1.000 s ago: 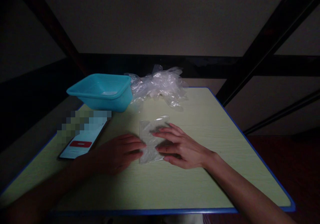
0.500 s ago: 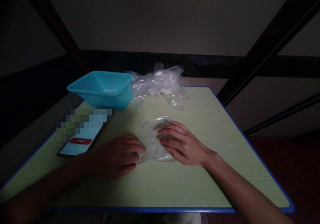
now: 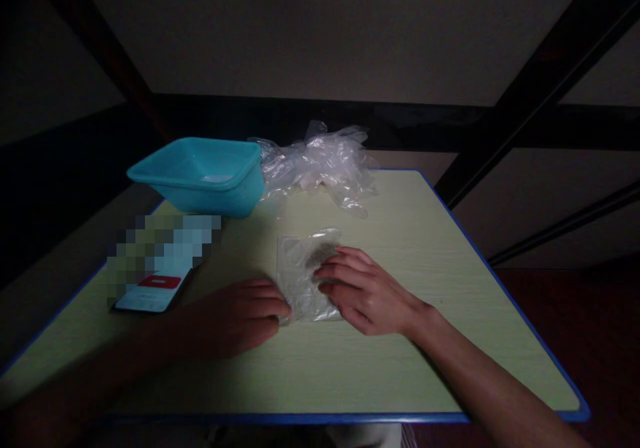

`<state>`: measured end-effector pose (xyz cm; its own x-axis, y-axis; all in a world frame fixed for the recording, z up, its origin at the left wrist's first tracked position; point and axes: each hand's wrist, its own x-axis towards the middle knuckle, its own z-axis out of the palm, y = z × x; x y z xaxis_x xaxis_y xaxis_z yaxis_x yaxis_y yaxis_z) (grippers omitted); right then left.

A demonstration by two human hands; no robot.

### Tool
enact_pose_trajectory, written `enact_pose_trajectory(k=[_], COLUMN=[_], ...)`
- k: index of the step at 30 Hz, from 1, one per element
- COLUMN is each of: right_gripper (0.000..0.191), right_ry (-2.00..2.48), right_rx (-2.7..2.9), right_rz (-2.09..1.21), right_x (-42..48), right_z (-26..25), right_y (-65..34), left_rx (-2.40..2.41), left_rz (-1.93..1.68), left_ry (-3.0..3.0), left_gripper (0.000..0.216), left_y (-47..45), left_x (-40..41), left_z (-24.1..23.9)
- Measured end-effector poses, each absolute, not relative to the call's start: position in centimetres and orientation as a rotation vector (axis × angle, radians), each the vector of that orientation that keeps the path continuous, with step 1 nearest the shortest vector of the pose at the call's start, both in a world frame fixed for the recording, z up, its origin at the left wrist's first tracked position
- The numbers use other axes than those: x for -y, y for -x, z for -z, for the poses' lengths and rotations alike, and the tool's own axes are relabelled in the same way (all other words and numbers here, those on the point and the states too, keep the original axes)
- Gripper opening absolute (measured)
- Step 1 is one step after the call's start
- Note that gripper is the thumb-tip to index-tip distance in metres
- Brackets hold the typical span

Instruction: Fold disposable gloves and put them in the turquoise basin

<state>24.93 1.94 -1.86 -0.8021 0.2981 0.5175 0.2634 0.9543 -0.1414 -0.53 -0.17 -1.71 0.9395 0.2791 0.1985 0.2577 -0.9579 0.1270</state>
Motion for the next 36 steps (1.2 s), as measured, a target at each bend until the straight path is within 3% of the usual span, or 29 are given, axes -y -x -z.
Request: enact_pose_trajectory(k=[22,36], right_gripper=[0.018,0.02], right_ry=[0.479,0.476], right_rx=[2.566,2.56], right_rz=[-0.115,-0.148], right_x=[0.3,0.3], right_z=[2.3,2.2], right_y=[-22.3,-22.2], left_rx=[-0.425,-0.421], left_rz=[-0.331,-0.295], left_ry=[-2.884,-2.989], left_gripper=[0.013,0.02], left_y=[1.0,0.4], left_x=[-0.1,0.4], left_z=[1.6,1.6])
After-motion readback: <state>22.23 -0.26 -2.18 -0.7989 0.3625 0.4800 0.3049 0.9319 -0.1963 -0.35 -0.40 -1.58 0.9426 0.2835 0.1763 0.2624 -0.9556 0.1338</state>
